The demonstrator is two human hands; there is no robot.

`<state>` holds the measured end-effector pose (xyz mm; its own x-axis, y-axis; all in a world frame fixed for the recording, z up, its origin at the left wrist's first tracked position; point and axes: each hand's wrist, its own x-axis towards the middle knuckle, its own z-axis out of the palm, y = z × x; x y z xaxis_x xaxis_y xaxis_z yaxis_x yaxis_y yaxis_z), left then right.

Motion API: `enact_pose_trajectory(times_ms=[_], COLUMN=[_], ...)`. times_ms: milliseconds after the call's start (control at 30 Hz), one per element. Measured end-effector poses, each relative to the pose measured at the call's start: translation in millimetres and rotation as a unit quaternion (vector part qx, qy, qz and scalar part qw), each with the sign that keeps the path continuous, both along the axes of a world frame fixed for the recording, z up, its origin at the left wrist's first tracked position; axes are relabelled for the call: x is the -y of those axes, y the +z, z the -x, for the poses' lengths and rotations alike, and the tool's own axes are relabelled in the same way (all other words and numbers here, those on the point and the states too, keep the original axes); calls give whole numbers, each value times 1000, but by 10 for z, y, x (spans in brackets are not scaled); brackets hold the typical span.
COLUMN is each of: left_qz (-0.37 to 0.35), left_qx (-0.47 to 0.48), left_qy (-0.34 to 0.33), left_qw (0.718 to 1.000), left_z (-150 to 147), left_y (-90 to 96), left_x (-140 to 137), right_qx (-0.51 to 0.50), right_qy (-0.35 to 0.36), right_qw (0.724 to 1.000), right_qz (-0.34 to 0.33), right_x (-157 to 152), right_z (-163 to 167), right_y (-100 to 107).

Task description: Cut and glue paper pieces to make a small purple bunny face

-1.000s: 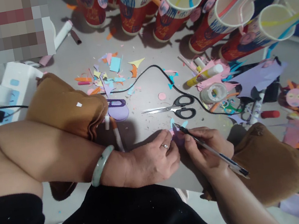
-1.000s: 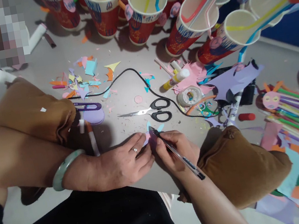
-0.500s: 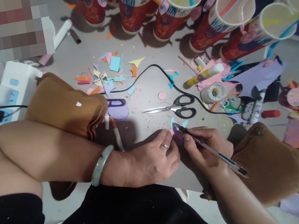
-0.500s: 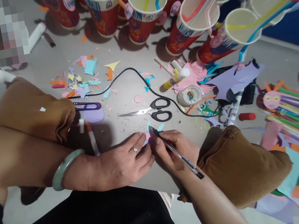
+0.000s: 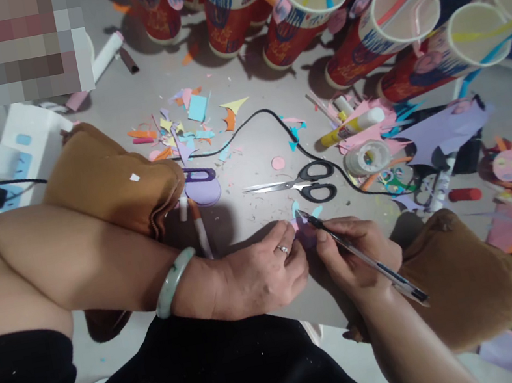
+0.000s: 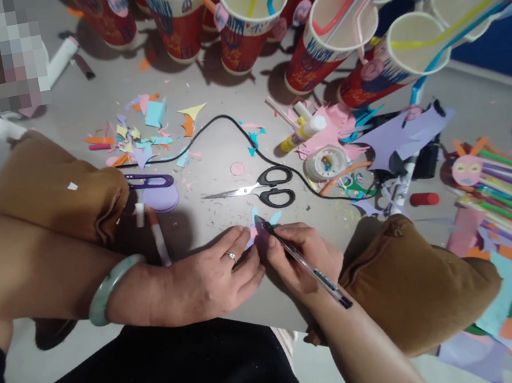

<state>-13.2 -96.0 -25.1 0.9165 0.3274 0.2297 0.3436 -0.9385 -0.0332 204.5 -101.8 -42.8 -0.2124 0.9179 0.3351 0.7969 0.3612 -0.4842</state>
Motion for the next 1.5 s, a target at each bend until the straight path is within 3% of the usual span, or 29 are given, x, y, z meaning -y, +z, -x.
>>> enact_pose_trajectory(times_ms=[933, 1500], left_qz=[-6, 1], left_qx=[-12, 9], left_qy=[-9, -1], left_qw=[1000, 1000], left_z=[11, -4], left_y=[0, -35], left_x=[-4, 4], right_qx=[5, 7], right_qy=[3, -11], right_qw=[1000, 1000], right_qz=[-11, 20], right_x=[-8, 20], right_z=[0, -15], right_y=[6, 52])
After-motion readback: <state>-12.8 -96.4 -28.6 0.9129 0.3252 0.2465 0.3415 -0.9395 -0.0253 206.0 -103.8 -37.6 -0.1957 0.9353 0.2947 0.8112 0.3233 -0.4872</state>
